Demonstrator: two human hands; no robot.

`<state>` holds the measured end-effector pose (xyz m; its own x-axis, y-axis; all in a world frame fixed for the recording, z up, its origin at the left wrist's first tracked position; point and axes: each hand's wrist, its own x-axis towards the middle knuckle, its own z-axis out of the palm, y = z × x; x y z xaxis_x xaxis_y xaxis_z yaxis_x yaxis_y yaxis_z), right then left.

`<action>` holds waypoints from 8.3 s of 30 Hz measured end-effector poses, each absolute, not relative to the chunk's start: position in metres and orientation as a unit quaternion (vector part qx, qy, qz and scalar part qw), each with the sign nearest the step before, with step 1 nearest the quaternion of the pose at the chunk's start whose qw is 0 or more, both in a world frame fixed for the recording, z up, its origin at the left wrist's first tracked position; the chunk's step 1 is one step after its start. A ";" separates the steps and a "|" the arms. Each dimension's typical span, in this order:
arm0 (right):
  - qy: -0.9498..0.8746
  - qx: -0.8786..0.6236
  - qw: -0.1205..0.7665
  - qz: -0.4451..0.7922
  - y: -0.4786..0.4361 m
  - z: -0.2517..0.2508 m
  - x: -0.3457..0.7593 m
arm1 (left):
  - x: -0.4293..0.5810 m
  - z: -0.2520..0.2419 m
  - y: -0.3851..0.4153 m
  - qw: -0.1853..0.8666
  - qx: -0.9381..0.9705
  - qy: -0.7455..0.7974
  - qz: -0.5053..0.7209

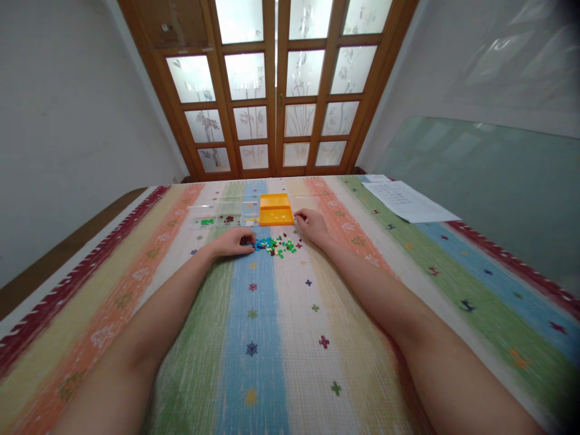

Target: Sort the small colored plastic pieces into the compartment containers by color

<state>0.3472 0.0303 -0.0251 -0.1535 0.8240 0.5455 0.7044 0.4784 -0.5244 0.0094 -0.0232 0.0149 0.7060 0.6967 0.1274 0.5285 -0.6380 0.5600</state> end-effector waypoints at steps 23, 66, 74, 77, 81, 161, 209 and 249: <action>-0.754 -0.511 0.404 0.082 0.028 -0.024 0.345 | 0.007 0.000 -0.015 0.389 0.766 0.399 0.320; -0.759 -0.506 0.400 0.085 0.025 -0.021 0.344 | 0.028 0.013 -0.023 0.161 0.801 0.452 0.359; -0.764 -0.497 0.405 0.079 0.025 -0.022 0.344 | 0.081 0.019 -0.065 0.101 0.943 0.244 0.203; -0.765 -0.494 0.407 0.074 0.026 -0.023 0.344 | 0.088 0.014 -0.068 0.064 0.958 0.212 0.183; -0.767 -0.491 0.408 0.072 0.025 -0.023 0.344 | 0.089 0.011 -0.068 0.013 0.963 0.209 0.172; -0.941 -0.249 0.223 0.054 -0.014 -0.007 0.314 | 0.066 -0.013 -0.042 0.033 0.876 0.419 0.237; -0.907 -0.350 0.233 0.034 -0.004 -0.010 0.331 | 0.044 -0.011 -0.033 0.038 0.903 0.360 0.231; -0.889 -0.392 0.209 0.114 0.013 -0.011 0.348 | 0.077 0.010 -0.067 0.024 0.949 0.266 0.165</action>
